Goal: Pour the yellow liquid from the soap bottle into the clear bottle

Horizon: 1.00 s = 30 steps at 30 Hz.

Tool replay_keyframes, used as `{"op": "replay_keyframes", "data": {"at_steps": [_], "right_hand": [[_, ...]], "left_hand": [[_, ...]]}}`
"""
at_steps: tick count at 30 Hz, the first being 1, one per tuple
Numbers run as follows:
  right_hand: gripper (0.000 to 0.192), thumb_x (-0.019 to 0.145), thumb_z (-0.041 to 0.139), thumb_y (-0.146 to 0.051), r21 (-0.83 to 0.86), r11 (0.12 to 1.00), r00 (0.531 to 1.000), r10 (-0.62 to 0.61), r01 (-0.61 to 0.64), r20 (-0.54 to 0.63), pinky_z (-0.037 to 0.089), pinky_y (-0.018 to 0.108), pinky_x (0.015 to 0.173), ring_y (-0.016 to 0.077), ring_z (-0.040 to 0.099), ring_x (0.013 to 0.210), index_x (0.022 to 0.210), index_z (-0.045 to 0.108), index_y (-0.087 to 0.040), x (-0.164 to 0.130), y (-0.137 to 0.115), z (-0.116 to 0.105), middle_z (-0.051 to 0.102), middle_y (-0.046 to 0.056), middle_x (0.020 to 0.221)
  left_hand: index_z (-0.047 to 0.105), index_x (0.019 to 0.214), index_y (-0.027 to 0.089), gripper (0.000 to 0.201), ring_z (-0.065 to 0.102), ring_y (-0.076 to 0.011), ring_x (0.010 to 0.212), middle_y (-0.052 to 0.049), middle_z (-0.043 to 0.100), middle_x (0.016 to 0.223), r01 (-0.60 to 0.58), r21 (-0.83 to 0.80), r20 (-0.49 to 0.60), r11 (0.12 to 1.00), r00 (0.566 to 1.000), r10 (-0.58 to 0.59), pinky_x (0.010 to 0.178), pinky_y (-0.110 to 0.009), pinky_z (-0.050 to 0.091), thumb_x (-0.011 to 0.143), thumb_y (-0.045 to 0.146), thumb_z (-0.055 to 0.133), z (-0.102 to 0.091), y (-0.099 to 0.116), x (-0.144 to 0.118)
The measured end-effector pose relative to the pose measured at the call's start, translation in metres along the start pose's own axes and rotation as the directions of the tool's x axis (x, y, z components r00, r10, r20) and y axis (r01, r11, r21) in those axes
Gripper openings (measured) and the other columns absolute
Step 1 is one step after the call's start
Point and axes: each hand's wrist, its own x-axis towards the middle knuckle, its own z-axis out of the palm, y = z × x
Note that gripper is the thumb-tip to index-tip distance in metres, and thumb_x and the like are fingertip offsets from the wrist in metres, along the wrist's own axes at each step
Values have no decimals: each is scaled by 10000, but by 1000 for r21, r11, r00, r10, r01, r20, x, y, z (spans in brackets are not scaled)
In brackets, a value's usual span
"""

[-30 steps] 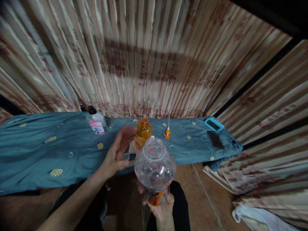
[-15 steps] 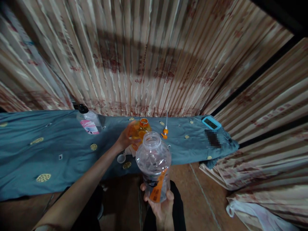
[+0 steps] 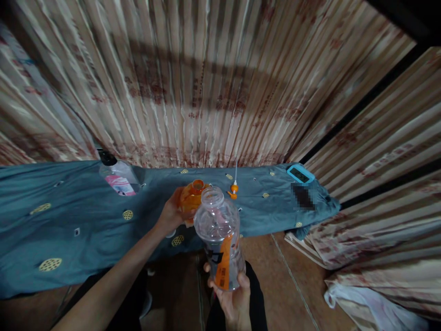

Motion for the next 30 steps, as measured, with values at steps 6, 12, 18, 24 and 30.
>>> {"op": "replay_keyframes", "data": {"at_steps": [6,12,18,24,30], "right_hand": [[512,442,865,-408,-65,998,989,13,-23,-149,529,309,587,324,632,853,917,732,-273,1,-5,7,657,99,971],[496,363,889,-366,-63,997,957,27,-47,-289,553,349,595,349,646,822,811,747,-209,0,-6,7,675,133,904],[413,594,808,-429,-175,985,994,-23,4,-107,549,384,701,318,641,906,952,731,-237,-1,-10,-12,658,146,1008],[393,677,767,-396,-134,990,999,36,-41,-38,552,395,750,327,614,988,1053,696,-306,-14,-18,-22,644,64,1091],[458,529,842,-412,-122,991,942,-95,58,-323,560,306,600,296,658,795,952,730,-276,-33,-19,25,678,83,937]], "left_hand": [[466,1191,194,635,608,-242,1063,-69,626,1146,-42,110,-23,993,999,44,942,-378,483,649,371,746,-2,12,-9],[442,1252,169,671,571,-262,1150,-124,583,1250,-52,110,-30,993,998,55,1009,-426,447,680,374,726,-1,7,-6],[454,1236,179,661,574,-264,1141,-117,586,1231,-82,182,-60,980,994,94,1008,-432,451,676,397,730,-1,3,-3],[439,1246,197,649,610,-250,1093,-98,619,1211,-51,166,-11,985,998,54,980,-418,474,688,376,717,2,8,-4],[462,1228,175,648,616,-257,1073,-102,631,1186,-32,161,15,987,999,30,951,-403,481,682,410,719,7,13,-9]]}}
